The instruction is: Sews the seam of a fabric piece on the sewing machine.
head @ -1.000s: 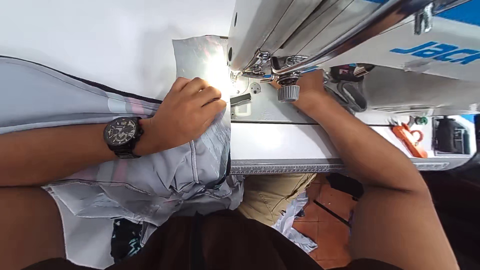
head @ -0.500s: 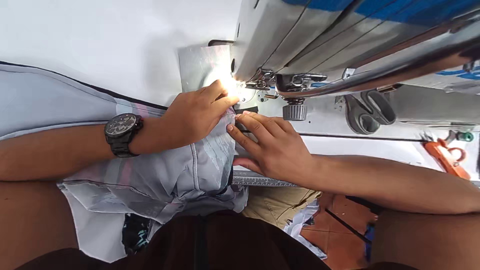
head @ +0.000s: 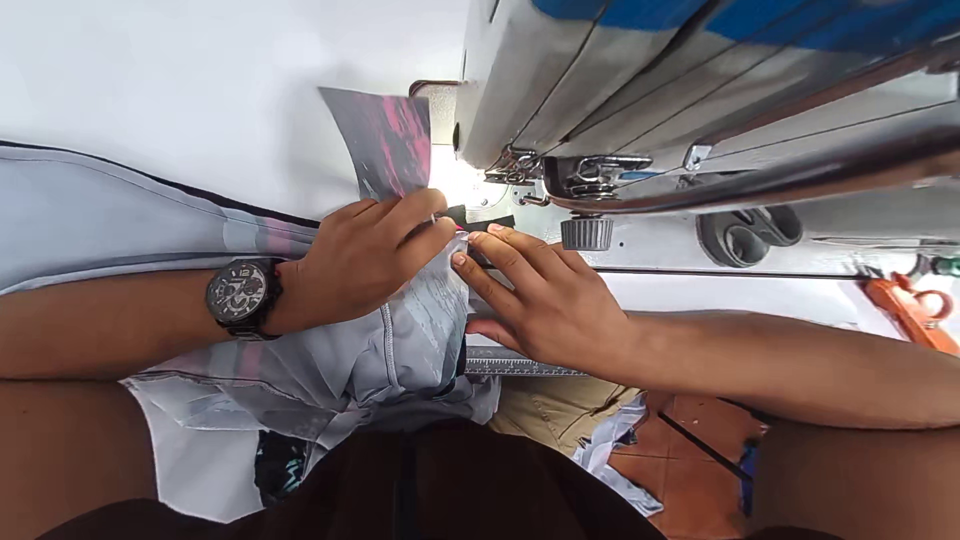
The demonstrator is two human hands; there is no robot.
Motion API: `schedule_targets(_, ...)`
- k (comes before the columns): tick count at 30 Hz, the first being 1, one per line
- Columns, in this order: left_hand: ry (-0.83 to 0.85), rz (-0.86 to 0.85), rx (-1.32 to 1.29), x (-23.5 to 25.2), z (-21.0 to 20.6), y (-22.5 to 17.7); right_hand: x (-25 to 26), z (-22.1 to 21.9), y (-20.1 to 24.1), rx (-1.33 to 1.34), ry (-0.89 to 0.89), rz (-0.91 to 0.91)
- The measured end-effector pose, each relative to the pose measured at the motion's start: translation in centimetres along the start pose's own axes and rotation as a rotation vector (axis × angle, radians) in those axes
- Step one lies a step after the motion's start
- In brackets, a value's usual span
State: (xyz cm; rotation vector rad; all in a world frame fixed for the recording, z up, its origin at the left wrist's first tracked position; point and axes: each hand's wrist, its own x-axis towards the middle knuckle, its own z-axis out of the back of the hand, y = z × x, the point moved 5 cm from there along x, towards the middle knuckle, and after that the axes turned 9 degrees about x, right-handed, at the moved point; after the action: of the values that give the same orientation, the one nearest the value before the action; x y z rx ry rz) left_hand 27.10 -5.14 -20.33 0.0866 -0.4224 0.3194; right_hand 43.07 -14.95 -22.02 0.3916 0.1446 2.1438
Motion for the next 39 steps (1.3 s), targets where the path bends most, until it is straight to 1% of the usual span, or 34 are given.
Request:
schedule_targets(4, -0.038, 0.044, -0.029, 0.1, 0.1, 0.0, 0.0, 0.0, 0.0, 0.013, 0.011, -0.007)
schedule_targets(7, -0.044, -0.008, -0.021, -0.3, 0.3, -0.3, -0.1, -0.1, 0.0, 0.017, 0.008, -0.005)
schedule_targets(9, 0.037, -0.075, 0.016, -0.4, 0.3, -0.6, -0.1, 0.0, 0.0, 0.014, 0.013, -0.002)
schedule_targets(11, 0.138, -0.108, 0.053, -0.8, -0.1, -0.8, 0.0, -0.1, -0.1, 0.01, 0.023, 0.0)
schedule_targets(13, 0.181, -0.093, 0.055, -1.1, -0.5, -0.7, 0.0, 0.0, -0.1, 0.002, 0.033, 0.004)
schedule_targets(16, 0.197, -0.053, -0.018, -0.7, -1.2, -0.1, 0.1, 0.0, -0.3, -0.012, 0.03, -0.011)
schedule_targets(19, 0.155, -0.057, -0.143, 0.4, -1.8, 1.2, 0.3, 0.1, -1.0, -0.012, 0.02, -0.051)
schedule_targets(21, 0.1, -0.081, -0.179, 1.0, -2.2, 2.0, 0.4, 0.1, -1.6, -0.014, 0.018, -0.073)
schedule_targets(24, 0.076, -0.082, -0.213, 1.7, -2.8, 2.9, 0.7, 0.0, -2.4, -0.009, 0.012, -0.105)
schedule_targets(25, 0.114, -0.063, -0.21, 2.3, -2.3, 2.8, 0.7, 0.0, -2.6, 0.003, 0.016, -0.117)
schedule_targets(26, 0.273, -0.031, -0.18, 3.5, -0.6, 2.5, 0.8, 0.0, -2.9, 0.011, 0.019, -0.126)
schedule_targets(27, 0.569, 0.018, -0.129, 5.5, 1.8, 1.7, 0.8, 0.0, -3.1, 0.012, 0.019, -0.133)
schedule_targets(28, 0.753, 0.07, -0.101, 6.7, 3.2, 1.2, 0.8, 0.1, -3.2, 0.011, 0.015, -0.137)
schedule_targets(29, 0.792, 0.111, -0.112, 7.2, 3.7, 0.9, 0.9, 0.1, -3.3, 0.008, 0.012, -0.138)
schedule_targets(31, 0.736, 0.138, -0.139, 7.0, 3.8, 0.9, 0.9, 0.0, -3.3, 0.005, 0.013, -0.14)
schedule_targets(35, 0.693, 0.126, -0.154, 6.3, 2.9, 1.2, 1.0, 0.1, -3.5, 0.001, 0.012, -0.133)
schedule_targets(36, 0.557, 0.091, -0.174, 5.2, 1.5, 1.6, 1.1, 0.1, -3.5, 0.005, 0.012, -0.132)
schedule_targets(37, 0.305, 0.033, -0.182, 3.6, -1.0, 2.3, 1.1, 0.2, -3.6, 0.009, 0.013, -0.128)
schedule_targets(38, 0.162, -0.001, -0.19, 2.6, -2.7, 2.7, 1.1, 0.2, -3.6, 0.016, 0.016, -0.124)
schedule_targets(39, 0.129, -0.018, -0.184, 2.3, -3.4, 3.0, 1.1, 0.2, -3.6, 0.017, 0.015, -0.122)
